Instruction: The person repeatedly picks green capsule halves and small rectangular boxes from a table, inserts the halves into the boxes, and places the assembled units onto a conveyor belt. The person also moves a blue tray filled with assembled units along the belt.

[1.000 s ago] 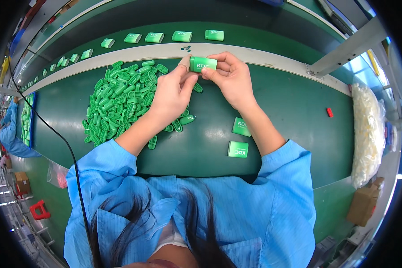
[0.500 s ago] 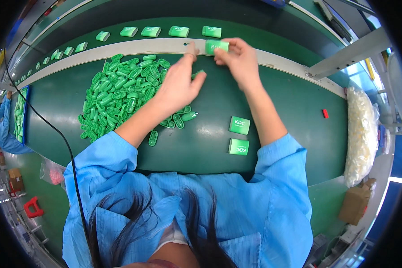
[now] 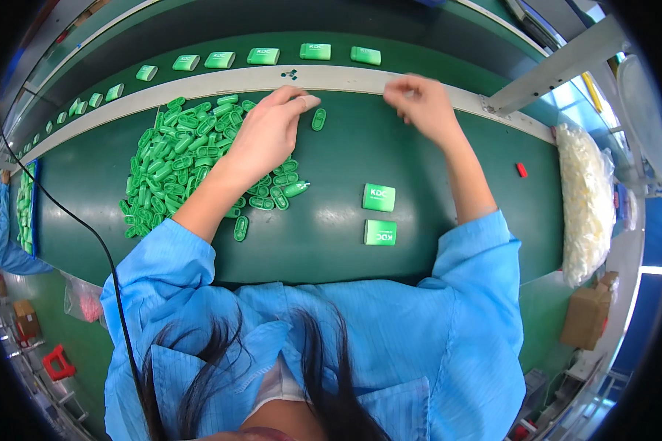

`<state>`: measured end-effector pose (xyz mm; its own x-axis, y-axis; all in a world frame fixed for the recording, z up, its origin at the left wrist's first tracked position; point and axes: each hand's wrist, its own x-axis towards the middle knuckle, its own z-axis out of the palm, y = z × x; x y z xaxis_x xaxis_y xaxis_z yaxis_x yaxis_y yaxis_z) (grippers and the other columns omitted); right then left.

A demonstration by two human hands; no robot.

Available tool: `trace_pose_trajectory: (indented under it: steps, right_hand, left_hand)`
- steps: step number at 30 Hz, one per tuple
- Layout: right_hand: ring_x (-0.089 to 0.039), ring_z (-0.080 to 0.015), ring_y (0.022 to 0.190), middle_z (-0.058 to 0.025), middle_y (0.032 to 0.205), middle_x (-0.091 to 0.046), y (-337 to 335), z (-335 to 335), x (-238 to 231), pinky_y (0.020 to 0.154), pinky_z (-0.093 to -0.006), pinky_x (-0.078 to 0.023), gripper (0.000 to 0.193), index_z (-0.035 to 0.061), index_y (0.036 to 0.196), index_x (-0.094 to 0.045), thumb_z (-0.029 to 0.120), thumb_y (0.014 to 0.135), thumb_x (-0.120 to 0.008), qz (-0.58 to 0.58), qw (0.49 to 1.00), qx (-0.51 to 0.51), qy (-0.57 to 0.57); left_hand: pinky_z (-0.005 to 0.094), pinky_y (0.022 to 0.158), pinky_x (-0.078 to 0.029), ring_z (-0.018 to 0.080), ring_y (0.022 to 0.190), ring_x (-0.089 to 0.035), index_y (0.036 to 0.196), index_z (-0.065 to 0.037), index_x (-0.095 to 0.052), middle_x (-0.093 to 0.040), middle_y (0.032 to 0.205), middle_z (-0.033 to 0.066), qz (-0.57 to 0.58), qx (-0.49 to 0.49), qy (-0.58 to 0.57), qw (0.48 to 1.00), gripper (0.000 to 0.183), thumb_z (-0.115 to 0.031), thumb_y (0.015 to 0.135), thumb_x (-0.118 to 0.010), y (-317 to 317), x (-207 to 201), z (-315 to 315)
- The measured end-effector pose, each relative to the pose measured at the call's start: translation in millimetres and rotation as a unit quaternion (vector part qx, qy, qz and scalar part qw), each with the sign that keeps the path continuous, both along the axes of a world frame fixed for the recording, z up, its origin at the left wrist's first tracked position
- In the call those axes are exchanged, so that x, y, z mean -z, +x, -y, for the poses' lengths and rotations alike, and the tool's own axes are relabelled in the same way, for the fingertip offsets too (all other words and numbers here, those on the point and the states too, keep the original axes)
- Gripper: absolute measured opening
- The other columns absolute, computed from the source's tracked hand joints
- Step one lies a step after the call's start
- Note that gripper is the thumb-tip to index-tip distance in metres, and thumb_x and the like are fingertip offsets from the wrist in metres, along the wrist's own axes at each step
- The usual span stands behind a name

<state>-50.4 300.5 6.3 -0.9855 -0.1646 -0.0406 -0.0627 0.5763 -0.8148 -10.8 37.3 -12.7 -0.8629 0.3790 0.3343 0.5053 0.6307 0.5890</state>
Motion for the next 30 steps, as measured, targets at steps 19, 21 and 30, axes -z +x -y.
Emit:
trace_pose_trajectory:
  steps: [19,21,30]
  right_hand:
    - [-0.060,-0.0097,0.072,-0.0040,0.087,-0.061,41,66,-24,0.061,-0.0211,-0.048,0.024,0.0016,0.101,-0.054,0.012,0.082,-0.065,0.039,0.967,-0.056,-0.244]
    - [-0.060,-0.0105,0.073,-0.0061,0.088,-0.061,24,77,-11,0.063,-0.0214,-0.049,0.026,0.0000,0.103,-0.054,0.014,0.084,-0.064,0.079,0.949,-0.055,-0.300]
    - [-0.060,-0.0093,0.075,-0.0040,0.091,-0.061,24,88,19,0.068,-0.0218,-0.050,0.029,0.0006,0.109,-0.054,0.015,0.086,-0.063,0.151,0.876,-0.016,-0.458]
  left_hand:
    - [0.0267,0.059,-0.052,0.0156,0.070,-0.065,0.096,0.000,-0.056,-0.063,0.091,0.0102,0.190,-0.015,0.193,0.963,0.021,-0.009,0.080,-0.067,0,-17,-7]
    - [0.0241,0.066,-0.053,0.0134,0.076,-0.065,0.099,0.001,-0.057,-0.063,0.096,0.0078,0.257,-0.003,0.286,0.923,0.023,-0.008,0.080,-0.067,-7,-10,-1]
    - [0.0285,0.083,-0.051,0.0170,0.091,-0.063,0.113,0.003,-0.055,-0.063,0.100,0.0106,0.400,0.004,0.479,0.781,0.030,-0.006,0.086,-0.060,-13,4,7]
